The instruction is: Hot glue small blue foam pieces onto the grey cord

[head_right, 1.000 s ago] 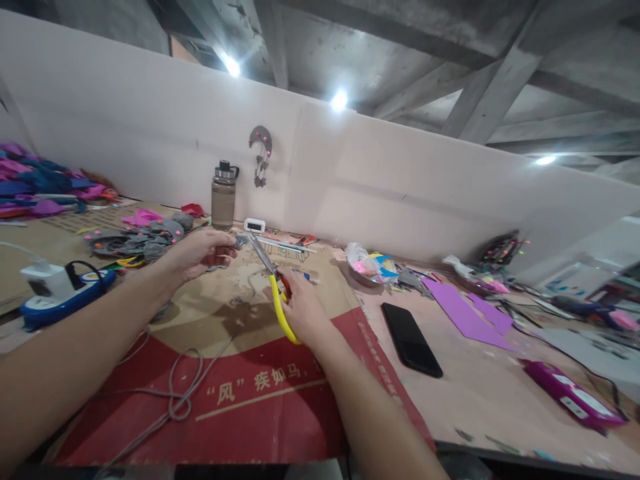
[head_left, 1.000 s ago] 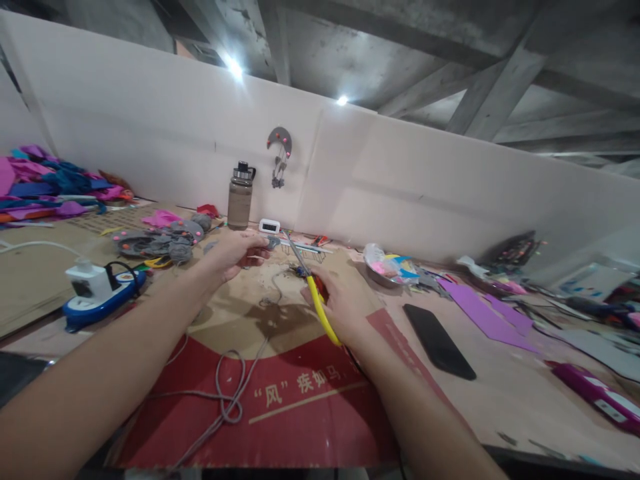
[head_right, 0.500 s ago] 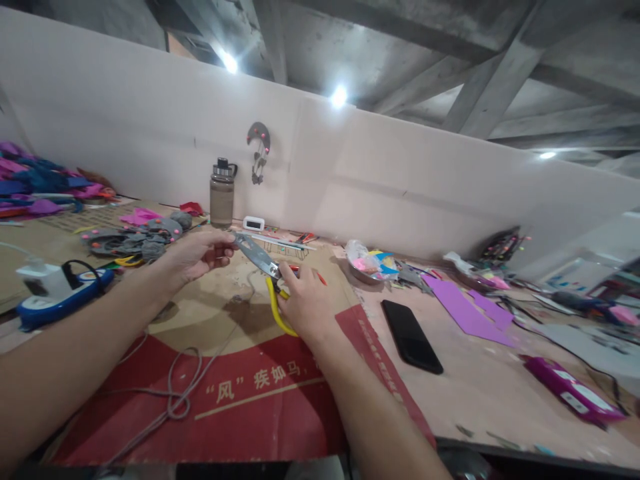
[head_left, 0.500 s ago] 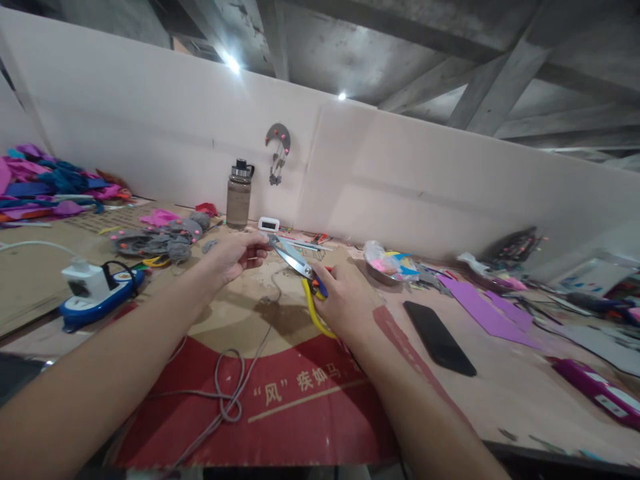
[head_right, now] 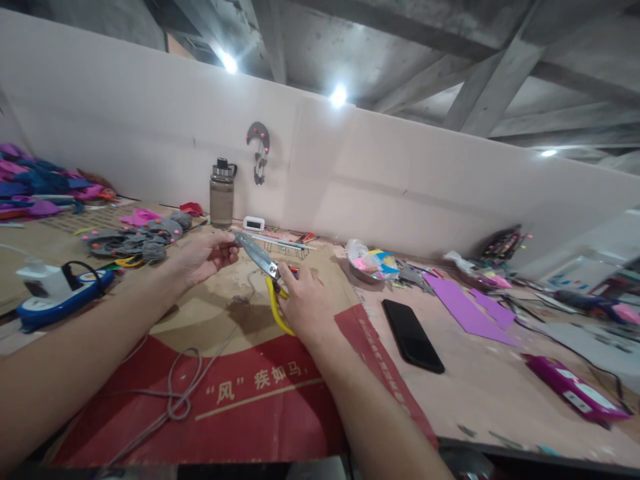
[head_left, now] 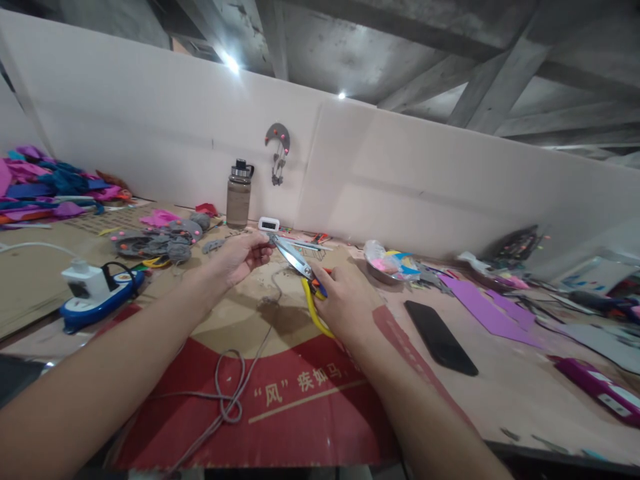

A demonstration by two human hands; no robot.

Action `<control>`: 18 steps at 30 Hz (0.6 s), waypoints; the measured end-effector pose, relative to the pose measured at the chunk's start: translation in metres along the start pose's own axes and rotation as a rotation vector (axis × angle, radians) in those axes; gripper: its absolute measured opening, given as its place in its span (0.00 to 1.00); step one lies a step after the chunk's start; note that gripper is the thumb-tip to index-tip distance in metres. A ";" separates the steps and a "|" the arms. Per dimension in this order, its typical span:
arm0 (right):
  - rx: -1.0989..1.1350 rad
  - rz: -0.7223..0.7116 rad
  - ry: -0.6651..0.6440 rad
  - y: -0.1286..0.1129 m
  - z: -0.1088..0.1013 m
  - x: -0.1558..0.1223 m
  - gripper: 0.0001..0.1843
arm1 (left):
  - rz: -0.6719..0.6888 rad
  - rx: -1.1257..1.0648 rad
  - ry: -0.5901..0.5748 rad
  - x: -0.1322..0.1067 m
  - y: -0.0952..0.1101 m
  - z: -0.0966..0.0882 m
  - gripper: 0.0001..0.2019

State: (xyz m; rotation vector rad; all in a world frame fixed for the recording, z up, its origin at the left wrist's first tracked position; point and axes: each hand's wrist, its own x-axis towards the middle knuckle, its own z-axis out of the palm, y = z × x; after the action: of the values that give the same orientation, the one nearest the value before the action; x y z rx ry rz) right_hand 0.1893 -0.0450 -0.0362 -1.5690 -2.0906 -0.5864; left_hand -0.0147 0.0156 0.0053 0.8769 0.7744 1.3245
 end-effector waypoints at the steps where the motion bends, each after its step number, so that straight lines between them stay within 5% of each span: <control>1: 0.001 0.001 -0.001 0.000 0.000 0.000 0.25 | 0.003 -0.006 -0.002 0.000 -0.001 0.000 0.03; 18: 0.111 0.034 -0.035 -0.003 0.003 -0.002 0.22 | 0.025 -0.029 -0.026 0.004 -0.014 -0.002 0.03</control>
State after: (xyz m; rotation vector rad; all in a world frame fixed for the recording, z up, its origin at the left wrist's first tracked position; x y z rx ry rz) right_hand 0.1862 -0.0452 -0.0400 -1.5599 -2.0804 -0.4262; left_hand -0.0090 0.0192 -0.0076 0.8815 0.7244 1.3410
